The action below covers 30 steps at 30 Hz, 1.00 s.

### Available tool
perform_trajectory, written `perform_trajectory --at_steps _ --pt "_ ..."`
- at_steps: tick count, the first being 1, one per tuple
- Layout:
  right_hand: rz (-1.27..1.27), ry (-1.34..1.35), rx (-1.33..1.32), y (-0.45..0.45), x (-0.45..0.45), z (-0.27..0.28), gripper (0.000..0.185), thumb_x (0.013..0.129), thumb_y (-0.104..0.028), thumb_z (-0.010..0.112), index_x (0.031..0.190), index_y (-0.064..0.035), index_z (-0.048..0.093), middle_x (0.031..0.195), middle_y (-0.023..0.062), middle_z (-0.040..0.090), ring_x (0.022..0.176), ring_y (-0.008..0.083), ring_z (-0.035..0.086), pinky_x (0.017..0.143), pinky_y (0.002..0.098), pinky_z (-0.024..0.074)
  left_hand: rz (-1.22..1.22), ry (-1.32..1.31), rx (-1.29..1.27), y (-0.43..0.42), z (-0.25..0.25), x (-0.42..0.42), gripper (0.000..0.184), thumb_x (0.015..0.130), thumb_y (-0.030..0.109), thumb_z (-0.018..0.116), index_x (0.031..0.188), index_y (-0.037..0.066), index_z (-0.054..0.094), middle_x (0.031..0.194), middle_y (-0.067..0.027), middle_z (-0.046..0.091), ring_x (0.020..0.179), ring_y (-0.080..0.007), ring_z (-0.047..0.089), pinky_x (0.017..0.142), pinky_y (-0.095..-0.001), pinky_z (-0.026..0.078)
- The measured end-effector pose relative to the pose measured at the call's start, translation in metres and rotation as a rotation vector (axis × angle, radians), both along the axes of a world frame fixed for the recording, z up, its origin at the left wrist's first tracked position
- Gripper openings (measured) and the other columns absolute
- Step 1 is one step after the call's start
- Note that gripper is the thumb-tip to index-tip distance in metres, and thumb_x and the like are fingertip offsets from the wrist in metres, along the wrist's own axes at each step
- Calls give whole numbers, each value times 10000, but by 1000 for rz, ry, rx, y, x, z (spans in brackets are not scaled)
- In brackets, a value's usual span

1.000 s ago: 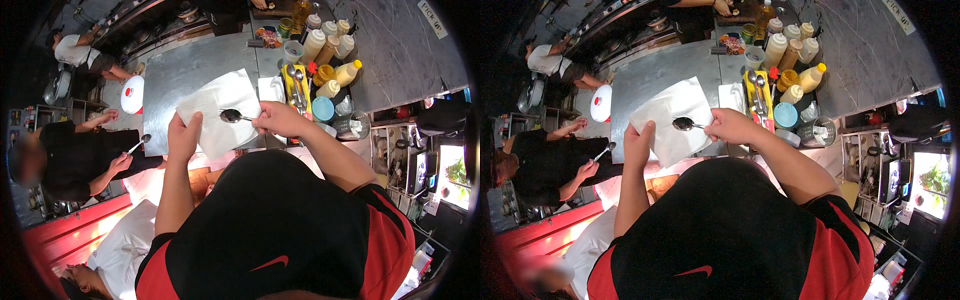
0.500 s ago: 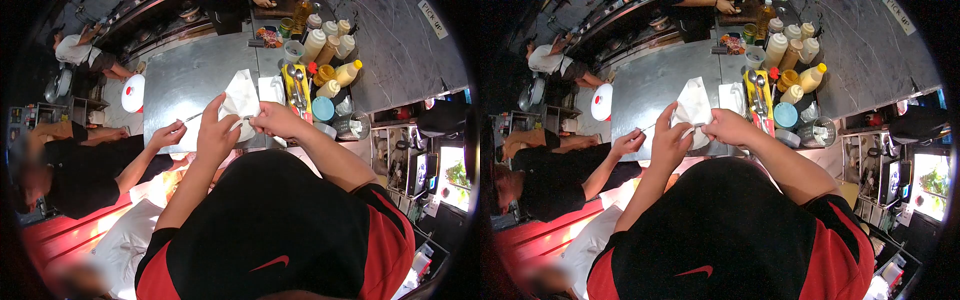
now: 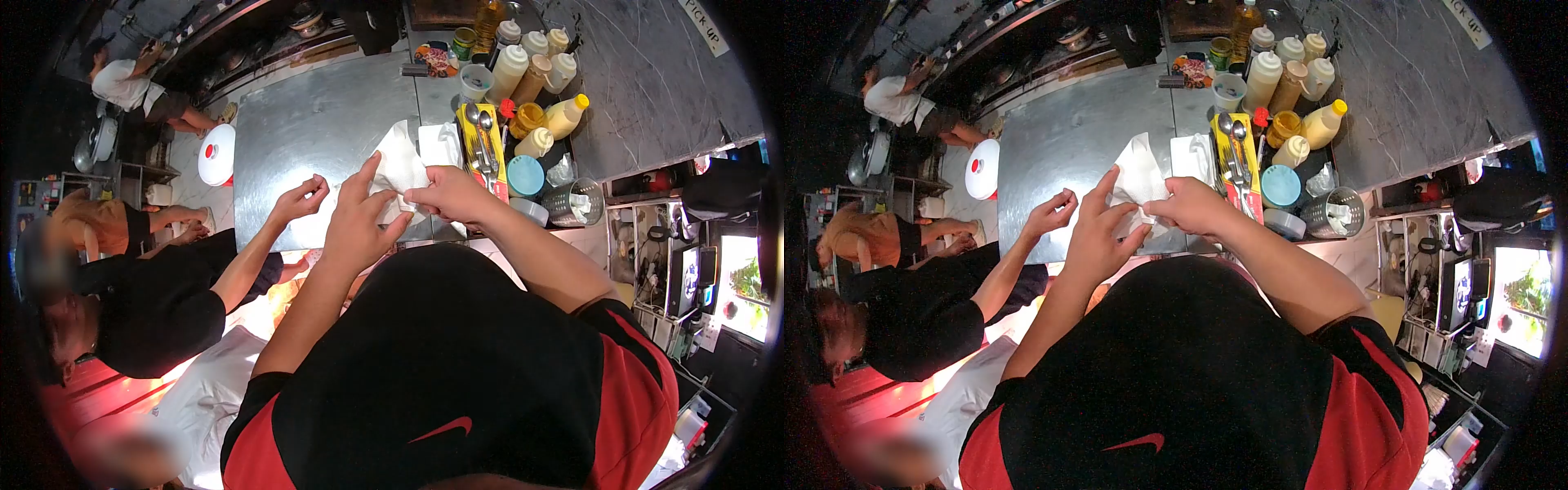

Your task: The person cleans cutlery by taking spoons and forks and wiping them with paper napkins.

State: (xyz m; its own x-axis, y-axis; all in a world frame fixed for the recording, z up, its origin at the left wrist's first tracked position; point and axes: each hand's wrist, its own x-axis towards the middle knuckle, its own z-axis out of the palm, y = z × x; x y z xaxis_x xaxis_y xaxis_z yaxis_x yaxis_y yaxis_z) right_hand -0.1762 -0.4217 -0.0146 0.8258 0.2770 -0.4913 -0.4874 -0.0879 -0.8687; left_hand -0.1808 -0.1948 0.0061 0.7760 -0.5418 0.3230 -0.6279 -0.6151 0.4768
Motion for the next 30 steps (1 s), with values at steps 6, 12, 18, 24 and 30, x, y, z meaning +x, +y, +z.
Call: perform_trajectory --at_steps 6,12,18,24,30 --pt "137 -34 -11 -10 2 0 172 985 -232 744 959 -73 683 644 -31 578 497 45 442 454 235 296 170 403 -213 5 15 8 420 871 97 800 1252 53 629 1633 -143 431 1176 -257 681 990 -378 554" --pt "216 -130 -10 -10 4 1 189 998 -249 727 973 -66 690 652 -35 602 512 44 473 456 245 317 260 1243 -707 24 -2 38 430 939 113 759 1312 -60 633 1052 -104 758 914 -153 715 844 -303 573" --pt "325 -20 -98 -15 2 21 275 1018 -324 720 1012 -51 688 691 -28 641 575 52 546 535 241 418 199 1309 -495 24 -3 40 354 957 67 749 1268 -92 689 1128 -139 765 958 -184 742 876 -319 591" --pt "420 -212 -265 -33 17 5 396 1022 -415 730 1095 -31 665 928 36 705 804 98 635 726 264 518 208 1275 -543 25 -14 39 354 955 64 750 1266 -94 690 1129 -138 767 957 -187 742 866 -326 595" --pt "285 39 139 -11 22 -29 548 929 -403 845 1262 -18 643 1115 58 711 954 129 658 826 305 531 214 1235 -547 22 -7 41 331 957 67 750 1246 -87 705 1113 -132 770 941 -176 737 850 -314 593"
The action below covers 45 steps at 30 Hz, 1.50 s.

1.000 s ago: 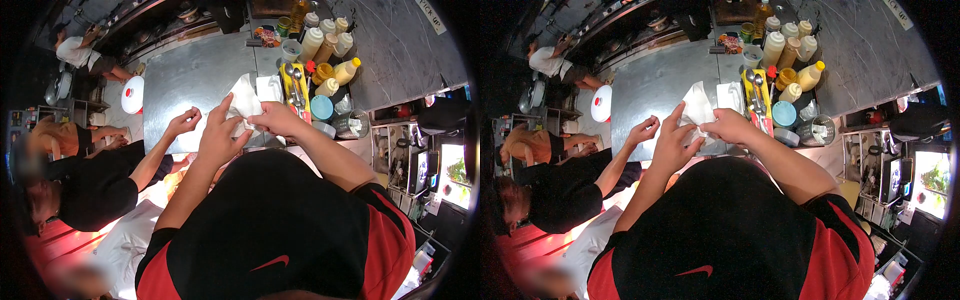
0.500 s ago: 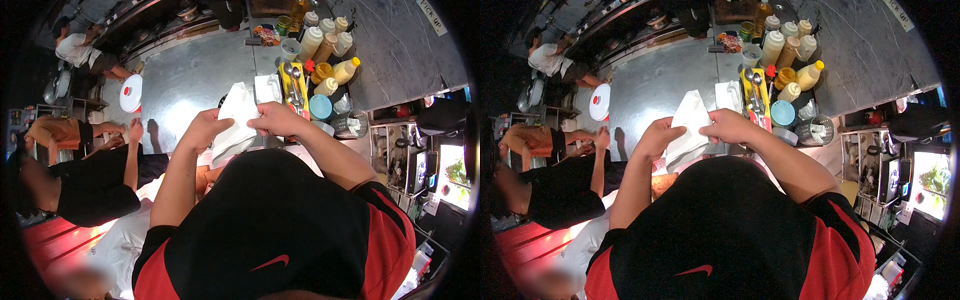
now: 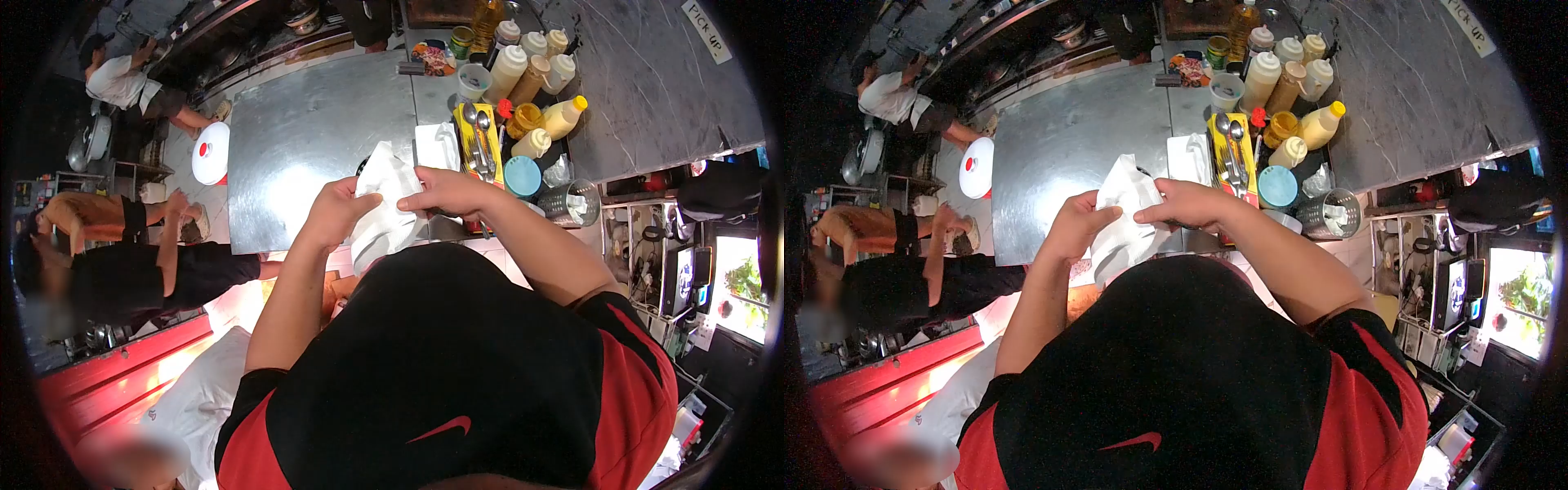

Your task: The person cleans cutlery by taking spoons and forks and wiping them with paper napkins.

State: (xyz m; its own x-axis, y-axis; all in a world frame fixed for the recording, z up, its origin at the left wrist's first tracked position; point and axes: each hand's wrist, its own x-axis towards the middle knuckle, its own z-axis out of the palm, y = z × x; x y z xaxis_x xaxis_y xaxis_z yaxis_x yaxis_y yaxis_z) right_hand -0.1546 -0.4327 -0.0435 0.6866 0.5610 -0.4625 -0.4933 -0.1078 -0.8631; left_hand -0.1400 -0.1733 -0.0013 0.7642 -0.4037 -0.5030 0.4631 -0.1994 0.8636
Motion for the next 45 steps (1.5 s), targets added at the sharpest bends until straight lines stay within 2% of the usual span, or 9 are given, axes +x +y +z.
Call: perform_trajectory --at_steps 3,6,18,21,27,30,36,39,45 --pt "-155 307 102 3 -2 18 539 909 -324 868 1295 -22 644 1146 66 726 990 137 685 849 311 551 22 -13 1 0 4 -2 301 963 70 731 1233 -62 728 1062 -97 774 892 -147 715 813 -300 574" --pt "-43 362 62 -1 0 17 535 909 -295 863 1317 -23 648 1186 71 738 1017 150 707 878 313 564 21 -30 5 1 0 -1 292 966 68 721 1231 -53 737 1048 -84 776 876 -133 704 799 -294 564" --pt "-22 -26 208 17 8 0 510 916 -86 806 1383 7 622 1266 83 731 1131 145 679 1018 323 530 46 -26 -51 10 -5 4 304 959 28 725 1249 -63 721 1095 -107 768 915 -152 717 828 -305 579" --pt "-34 -104 145 15 5 9 469 934 -95 790 1363 2 625 1166 63 751 1038 121 684 939 308 546 89 -11 -106 11 -9 3 277 957 22 718 1223 -53 732 1082 -98 765 908 -147 710 822 -300 571" --pt "29 -292 -43 11 0 21 266 966 -128 760 1216 -54 705 861 -51 661 783 43 575 735 246 468 86 -66 -107 15 -19 3 167 928 -11 718 1093 -9 738 1025 -66 744 871 -131 687 781 -278 549" --pt "69 -234 -50 6 0 26 228 962 -118 759 1181 -64 725 843 -66 620 767 31 544 723 235 450 71 -105 -98 15 -23 3 118 918 -12 720 1029 21 739 988 -45 736 855 -122 676 769 -266 537" --pt "203 -344 52 -7 9 31 379 1030 -400 677 1187 -56 713 889 1 640 874 115 584 780 304 477 -8 -293 98 14 -15 -1 75 910 -14 712 946 48 733 939 -19 726 827 -103 659 746 -258 526" --pt "58 -287 -293 7 6 47 468 1047 -508 609 1135 -62 718 958 40 683 943 157 604 822 351 490 -28 -351 164 13 -10 -4 49 919 24 718 938 57 747 896 -13 730 828 -103 663 768 -267 527" --pt "293 -439 -389 17 5 46 450 1037 -452 637 1018 -7 696 839 148 674 791 257 634 750 425 504 -63 -387 170 12 -13 -3 57 923 19 716 936 62 750 892 -17 734 824 -107 665 753 -269 530"
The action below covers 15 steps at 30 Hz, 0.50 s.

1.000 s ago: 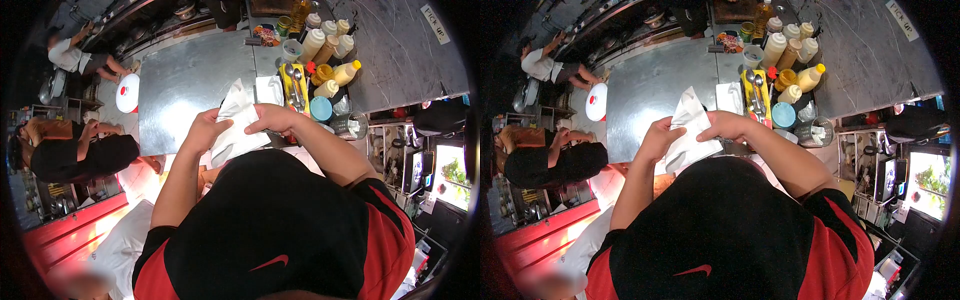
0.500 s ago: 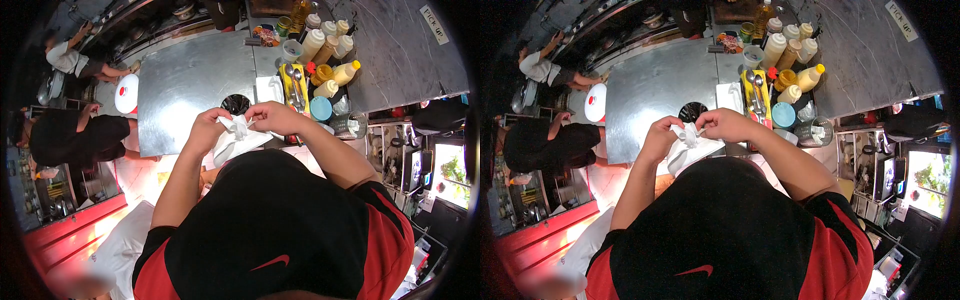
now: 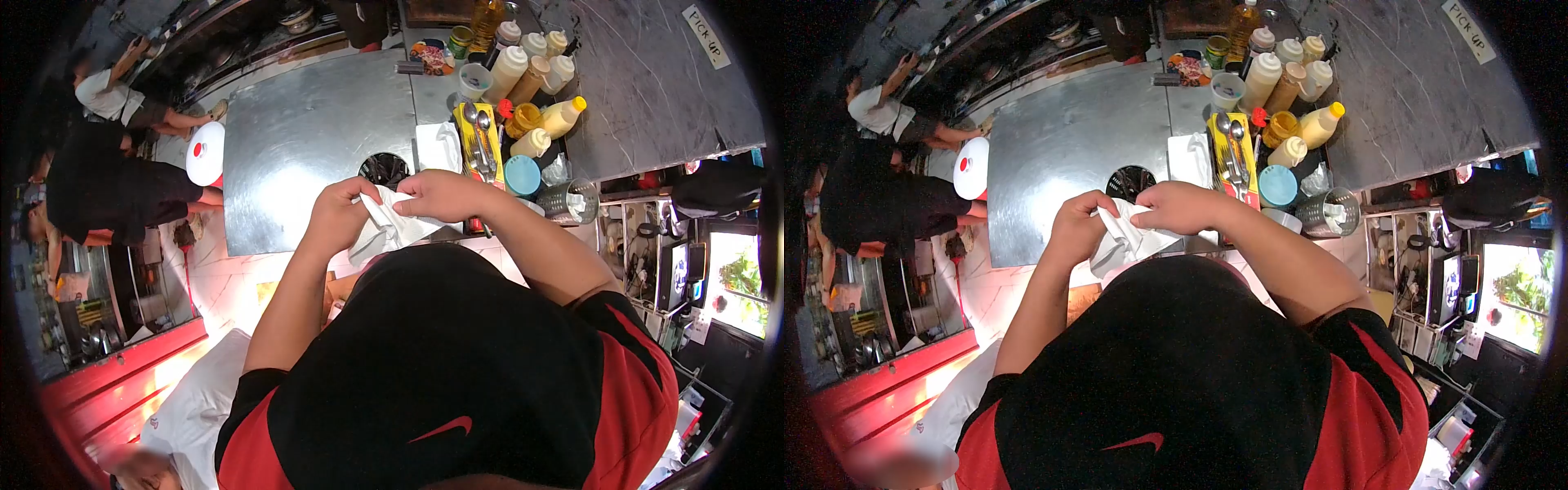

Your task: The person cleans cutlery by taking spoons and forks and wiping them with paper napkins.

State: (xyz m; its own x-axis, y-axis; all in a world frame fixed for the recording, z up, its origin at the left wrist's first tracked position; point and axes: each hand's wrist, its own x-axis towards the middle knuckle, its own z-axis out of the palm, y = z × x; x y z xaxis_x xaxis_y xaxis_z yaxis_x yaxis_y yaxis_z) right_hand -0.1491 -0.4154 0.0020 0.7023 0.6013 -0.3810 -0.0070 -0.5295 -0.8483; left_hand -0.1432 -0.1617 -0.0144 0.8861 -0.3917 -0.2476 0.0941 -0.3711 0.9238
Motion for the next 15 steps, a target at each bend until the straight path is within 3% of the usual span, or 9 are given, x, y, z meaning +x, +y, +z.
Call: perform_trajectory --at_steps 2,5,7,10,15 --pt "-10 -67 -14 2 -3 4 428 1034 -426 639 1011 -3 698 867 174 689 809 298 652 764 443 508 -16 3 17 2 -2 0 66 923 3 716 942 58 748 905 -19 733 828 -106 666 742 -265 531" --pt "-28 -162 -43 4 -7 2 326 1037 -336 656 1016 -11 677 839 163 669 771 262 625 732 419 491 -57 11 18 2 4 1 66 926 7 716 962 51 748 931 -25 733 851 -107 667 752 -267 532" --pt "-55 -221 -32 4 -10 -3 307 1041 -316 639 1028 -11 670 868 191 673 803 319 642 751 447 494 -103 -16 -55 5 1 2 71 928 10 713 983 41 745 952 -33 731 869 -112 670 755 -271 532" --pt "-75 -232 -27 5 -13 1 292 1048 -302 618 1040 -13 658 899 218 675 846 381 654 773 476 496 -52 438 -234 23 -5 12 56 947 16 708 994 25 738 996 -47 732 886 -130 676 754 -285 535" --pt "-89 -277 -99 7 -14 5 278 1030 -297 613 1071 -24 652 954 259 707 957 468 683 841 545 517 99 305 -328 -5 7 -5 299 960 -35 698 1251 16 656 1054 -98 731 895 -162 704 760 -309 573"
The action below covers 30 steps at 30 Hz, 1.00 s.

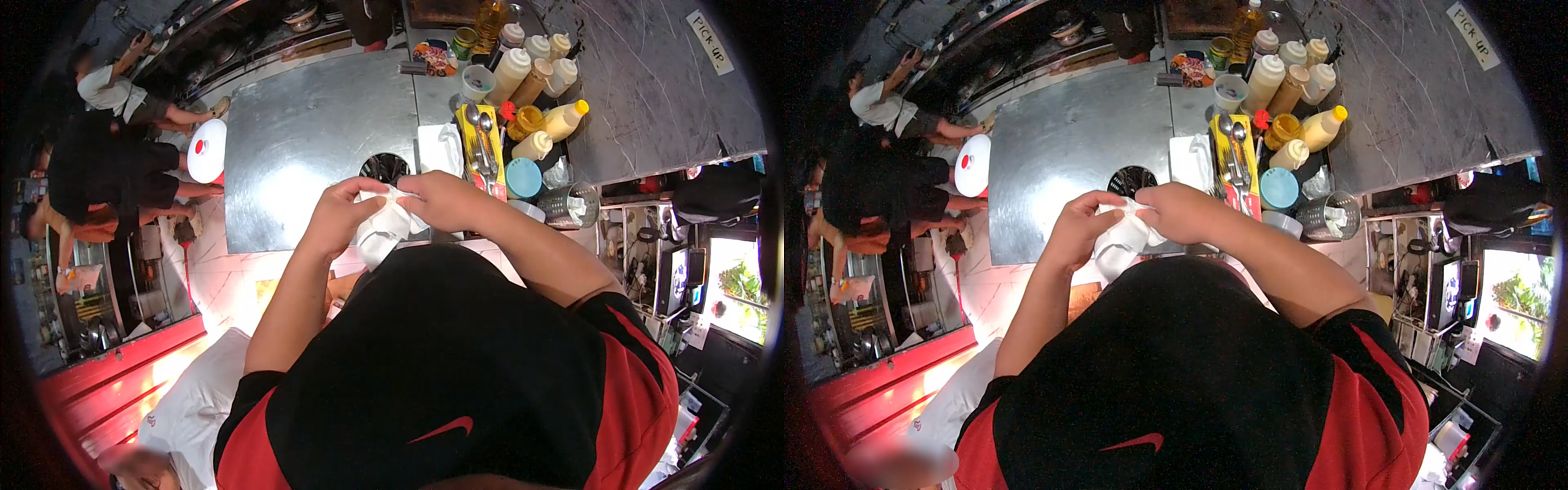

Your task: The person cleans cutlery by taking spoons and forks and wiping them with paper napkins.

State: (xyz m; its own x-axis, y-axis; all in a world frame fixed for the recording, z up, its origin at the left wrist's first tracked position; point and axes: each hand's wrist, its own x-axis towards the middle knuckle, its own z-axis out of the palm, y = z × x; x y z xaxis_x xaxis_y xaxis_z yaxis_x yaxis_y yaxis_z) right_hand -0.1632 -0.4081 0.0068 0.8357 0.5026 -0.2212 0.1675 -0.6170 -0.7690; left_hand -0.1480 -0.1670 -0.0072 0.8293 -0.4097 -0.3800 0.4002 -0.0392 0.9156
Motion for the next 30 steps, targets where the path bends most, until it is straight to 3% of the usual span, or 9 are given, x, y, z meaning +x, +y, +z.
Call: perform_trajectory --at_steps 2,8,11,14,17,20,23,29,30 --pt "-11 -49 -23 0 -1 2 269 1027 -296 618 1044 -29 645 940 259 710 943 480 680 825 557 517 76 31 -67 -7 4 0 511 949 -85 683 1428 10 533 1088 -141 728 922 -184 728 778 -321 605" --pt "-118 -207 -45 7 -4 -4 251 1008 -295 637 1007 -45 645 856 245 706 869 497 683 772 582 527 162 298 -166 -10 5 2 379 989 -8 679 1354 -32 579 1103 -155 731 919 -211 752 794 -342 627" --pt "-143 -292 -59 8 -5 -8 207 1016 -252 635 1003 -47 662 819 230 693 814 469 681 714 539 528 155 382 -231 -7 -1 2 280 1020 29 655 1284 -54 614 1098 -160 746 923 -230 763 809 -358 639" --pt "-176 -192 5 6 -10 9 203 1018 -228 612 1023 -44 697 811 214 687 779 438 690 706 504 536 133 377 -284 -2 -6 3 228 1024 30 633 1237 -52 639 1108 -168 752 932 -241 767 820 -364 640" --pt "-198 -133 283 1 -2 -19 250 1037 -249 586 1059 -36 715 788 155 686 710 322 685 689 436 533 99 333 -331 1 -7 4 236 1013 19 638 1238 -54 637 1112 -173 752 937 -249 770 824 -373 646" --pt "-148 210 230 -6 2 -11 324 1083 -330 570 1029 -41 706 773 66 664 700 184 634 670 359 505 127 264 -281 3 -4 4 255 985 -12 630 1236 -52 649 1109 -175 749 950 -257 771 839 -375 652" --pt "-120 428 210 -7 1 6 430 1095 -416 565 976 -19 676 739 68 639 716 184 677 680 394 533 86 274 -306 10 -5 7 258 988 -4 623 1239 -54 648 1116 -179 751 962 -265 773 857 -389 655" --pt "6 225 278 -12 -2 -7 356 1117 -390 563 996 -60 617 719 4 546 694 135 531 678 328 471 137 382 -309 11 5 5 263 1004 -6 609 1258 -73 631 1150 -191 747 1005 -273 769 873 -382 642" --pt "0 172 251 -12 -2 -9 346 1116 -380 563 1006 -56 617 721 19 562 697 156 551 688 343 478 121 383 -306 12 6 5 272 1006 -3 609 1267 -77 629 1161 -192 744 1017 -272 766 885 -377 636"
